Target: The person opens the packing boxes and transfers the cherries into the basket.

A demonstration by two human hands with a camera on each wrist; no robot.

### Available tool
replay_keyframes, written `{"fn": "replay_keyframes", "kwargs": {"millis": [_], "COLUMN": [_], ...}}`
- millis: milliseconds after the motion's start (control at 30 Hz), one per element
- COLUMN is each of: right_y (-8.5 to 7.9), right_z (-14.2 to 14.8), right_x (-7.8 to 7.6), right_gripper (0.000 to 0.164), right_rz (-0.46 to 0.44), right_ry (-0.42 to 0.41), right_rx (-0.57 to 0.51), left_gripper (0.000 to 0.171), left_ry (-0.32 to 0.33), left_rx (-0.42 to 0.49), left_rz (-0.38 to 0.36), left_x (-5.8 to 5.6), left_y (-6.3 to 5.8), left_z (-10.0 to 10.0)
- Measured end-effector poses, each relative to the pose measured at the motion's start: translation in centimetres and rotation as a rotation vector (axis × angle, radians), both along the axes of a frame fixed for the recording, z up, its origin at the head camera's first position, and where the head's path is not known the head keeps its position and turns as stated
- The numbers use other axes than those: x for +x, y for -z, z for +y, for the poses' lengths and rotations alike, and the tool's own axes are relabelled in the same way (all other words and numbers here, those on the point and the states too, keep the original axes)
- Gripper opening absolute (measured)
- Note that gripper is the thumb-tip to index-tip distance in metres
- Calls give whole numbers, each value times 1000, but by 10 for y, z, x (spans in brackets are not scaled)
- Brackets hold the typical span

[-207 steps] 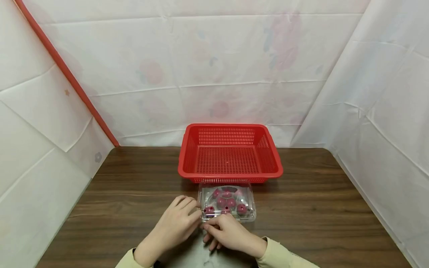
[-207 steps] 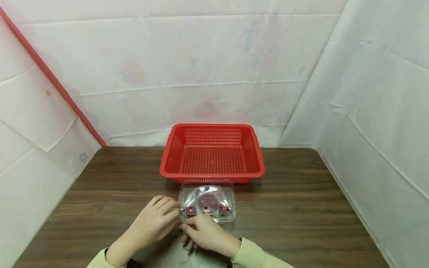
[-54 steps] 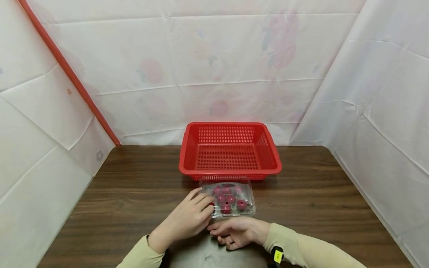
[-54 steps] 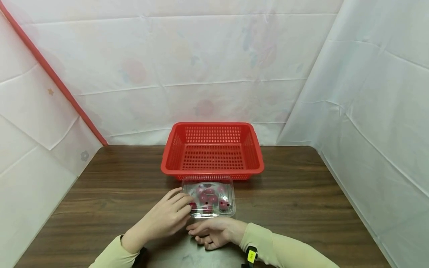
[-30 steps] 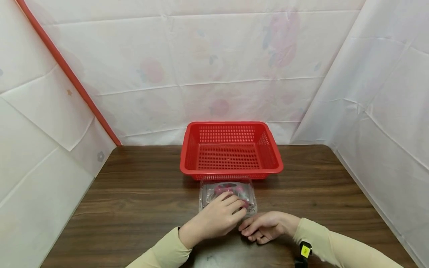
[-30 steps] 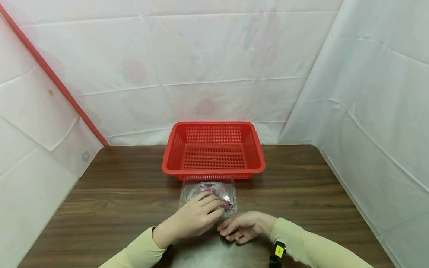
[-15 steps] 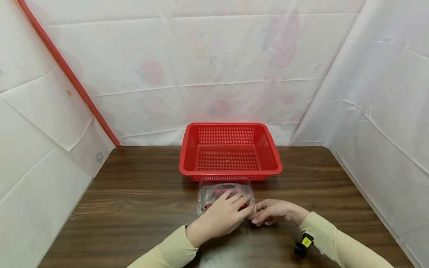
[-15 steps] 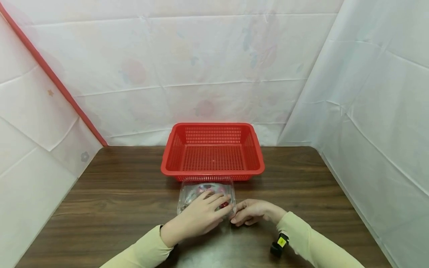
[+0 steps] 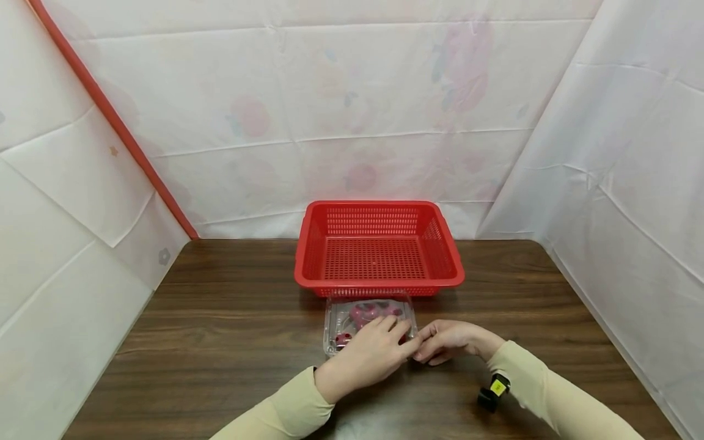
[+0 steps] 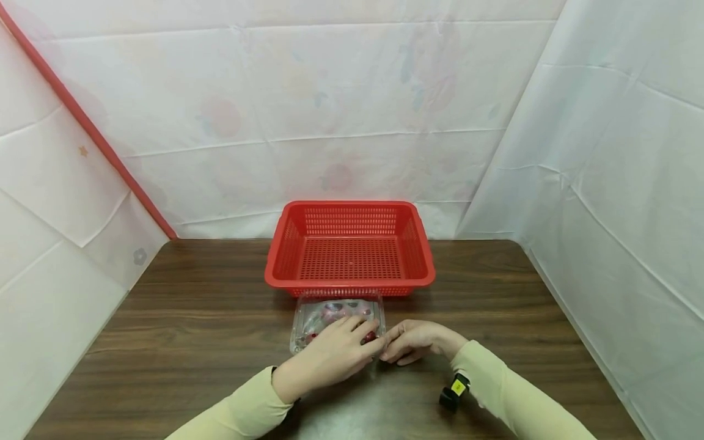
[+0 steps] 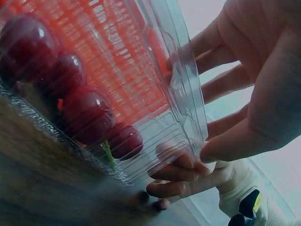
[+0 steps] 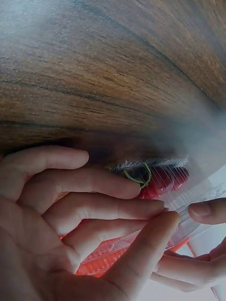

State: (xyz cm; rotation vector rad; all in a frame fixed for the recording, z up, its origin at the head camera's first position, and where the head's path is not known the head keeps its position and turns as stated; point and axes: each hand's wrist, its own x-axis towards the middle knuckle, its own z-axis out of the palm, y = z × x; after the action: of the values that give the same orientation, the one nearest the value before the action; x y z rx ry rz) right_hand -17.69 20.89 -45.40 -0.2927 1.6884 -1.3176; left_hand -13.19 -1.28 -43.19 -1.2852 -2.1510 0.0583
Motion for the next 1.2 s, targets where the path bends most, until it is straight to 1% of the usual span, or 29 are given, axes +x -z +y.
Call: {"fn": "replay_keyframes", "kwargs": {"millis": [67,167,267,367,433,500,633,833,1000,1200], "right_y": [0,0,0,0,-1,-1,-1,-1,-1,-1], "right_z": [0,0,0,-1,-1,-1,-1,-2,-2,-3], "right_x": [0,-1,-1,0,0,1,1,1,3,4], "right_gripper": [7,7,6,6,6,5,7,5,5,6], "right_rz": [-3,-7,-12,-2,8,19,31,42,44,51], "right_ry": [4,6,5,4,6,6,4,13,22,35], "right_rx": [-3,-4,0,6,11,15,20,22,14,10], "left_gripper": [25,23,19,12,10,11,21,22,23,25], "left_ry": [-13,-25,-28,-14,-12,-15,-48,-87,-112,-126], "left_rx": [-19,-39,-33,-13,-14,-27,-72,-108,-142,-153], "left_rz": [24,41,32,23,42,77,142,142,157,158], "left_x": [0,1,1,1,2,4,7,10,11,13], "left_y": [0,0,0,1,2,2,2,0,-2,-2], "left_z": [1,2,3,5,6,6,7,9,13,14]}}
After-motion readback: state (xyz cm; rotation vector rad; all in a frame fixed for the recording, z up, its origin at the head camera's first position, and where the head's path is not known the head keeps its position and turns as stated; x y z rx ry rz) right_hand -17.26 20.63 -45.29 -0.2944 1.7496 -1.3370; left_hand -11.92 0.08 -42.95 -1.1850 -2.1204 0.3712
